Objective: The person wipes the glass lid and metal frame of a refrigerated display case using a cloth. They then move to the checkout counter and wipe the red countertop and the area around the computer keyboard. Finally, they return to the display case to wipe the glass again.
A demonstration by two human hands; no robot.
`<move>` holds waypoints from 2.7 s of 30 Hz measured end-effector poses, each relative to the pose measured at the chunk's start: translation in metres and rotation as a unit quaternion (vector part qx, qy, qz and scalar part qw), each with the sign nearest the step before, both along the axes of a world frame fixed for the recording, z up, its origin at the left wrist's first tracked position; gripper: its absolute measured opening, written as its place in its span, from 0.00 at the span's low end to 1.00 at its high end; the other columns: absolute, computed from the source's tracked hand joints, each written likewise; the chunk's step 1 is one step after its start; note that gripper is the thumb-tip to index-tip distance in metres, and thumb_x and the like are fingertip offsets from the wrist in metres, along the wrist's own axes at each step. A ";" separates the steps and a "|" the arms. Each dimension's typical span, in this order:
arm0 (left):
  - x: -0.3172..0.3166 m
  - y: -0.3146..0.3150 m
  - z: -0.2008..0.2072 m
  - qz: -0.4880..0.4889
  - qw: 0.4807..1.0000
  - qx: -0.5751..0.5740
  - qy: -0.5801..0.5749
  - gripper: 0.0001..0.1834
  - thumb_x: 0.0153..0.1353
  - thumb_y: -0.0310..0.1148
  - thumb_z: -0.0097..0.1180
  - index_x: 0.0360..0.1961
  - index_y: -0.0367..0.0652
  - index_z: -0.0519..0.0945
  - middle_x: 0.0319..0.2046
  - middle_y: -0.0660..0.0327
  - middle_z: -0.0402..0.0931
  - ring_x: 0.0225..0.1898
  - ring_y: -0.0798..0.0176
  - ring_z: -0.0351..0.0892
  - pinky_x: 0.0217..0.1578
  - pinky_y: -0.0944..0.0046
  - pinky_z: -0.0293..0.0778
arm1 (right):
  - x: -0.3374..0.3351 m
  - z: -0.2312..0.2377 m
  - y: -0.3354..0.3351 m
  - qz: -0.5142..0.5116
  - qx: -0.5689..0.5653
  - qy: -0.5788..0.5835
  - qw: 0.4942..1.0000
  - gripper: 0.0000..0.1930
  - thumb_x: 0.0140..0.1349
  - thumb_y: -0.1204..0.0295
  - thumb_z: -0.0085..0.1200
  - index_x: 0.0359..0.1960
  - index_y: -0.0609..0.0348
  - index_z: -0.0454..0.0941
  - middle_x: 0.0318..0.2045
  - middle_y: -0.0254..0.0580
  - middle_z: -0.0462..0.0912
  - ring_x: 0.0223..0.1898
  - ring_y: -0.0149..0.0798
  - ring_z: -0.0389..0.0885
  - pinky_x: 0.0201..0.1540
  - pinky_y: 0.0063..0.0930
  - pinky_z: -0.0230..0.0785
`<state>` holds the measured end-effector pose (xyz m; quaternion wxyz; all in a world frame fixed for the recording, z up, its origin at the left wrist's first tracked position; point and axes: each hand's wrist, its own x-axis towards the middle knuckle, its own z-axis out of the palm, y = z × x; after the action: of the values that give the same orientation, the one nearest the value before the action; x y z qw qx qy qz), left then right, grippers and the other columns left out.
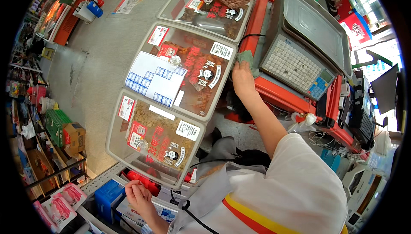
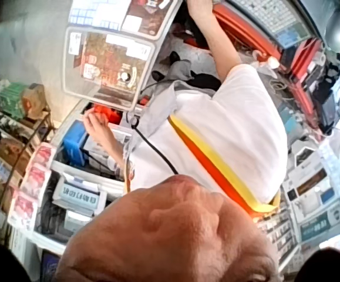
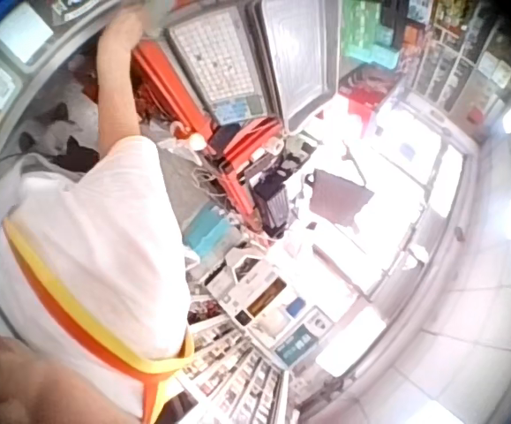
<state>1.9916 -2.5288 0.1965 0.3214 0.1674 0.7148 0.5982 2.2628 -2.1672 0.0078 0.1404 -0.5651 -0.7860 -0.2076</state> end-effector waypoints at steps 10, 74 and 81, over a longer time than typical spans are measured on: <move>-0.011 -0.017 0.012 0.012 0.999 0.012 0.028 0.09 0.70 0.34 0.40 0.38 0.42 0.70 0.13 0.72 0.52 0.12 0.80 0.44 0.12 0.77 0.42 | 0.004 0.032 0.070 -0.073 -0.209 0.097 0.970 0.10 0.50 0.78 0.51 0.34 0.69 0.77 0.36 0.56 0.75 0.44 0.51 0.74 0.47 0.37 0.69; -0.173 0.051 0.020 -0.393 0.878 0.162 -0.222 0.21 0.54 0.20 0.45 0.51 0.43 0.65 0.33 0.65 0.62 0.28 0.72 0.63 0.29 0.71 0.64 | -0.046 0.132 -0.330 0.140 -0.157 0.963 0.167 0.20 0.68 0.68 0.38 0.59 0.63 0.64 0.59 0.46 0.69 0.59 0.46 0.68 0.63 0.42 0.58; -0.309 0.105 0.002 -0.351 0.882 0.205 -0.237 0.23 0.51 0.15 0.43 0.49 0.44 0.64 0.37 0.65 0.63 0.46 0.62 0.72 0.54 0.52 0.70 | -0.126 0.141 -0.286 0.080 -0.131 0.972 0.180 0.20 0.69 0.69 0.37 0.60 0.62 0.63 0.59 0.45 0.69 0.58 0.46 0.68 0.62 0.45 0.60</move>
<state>1.6823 -2.4234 0.1981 0.6286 0.3226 0.3731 0.6013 2.1364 -2.4530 0.1488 0.7315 -0.2586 -0.0778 0.6261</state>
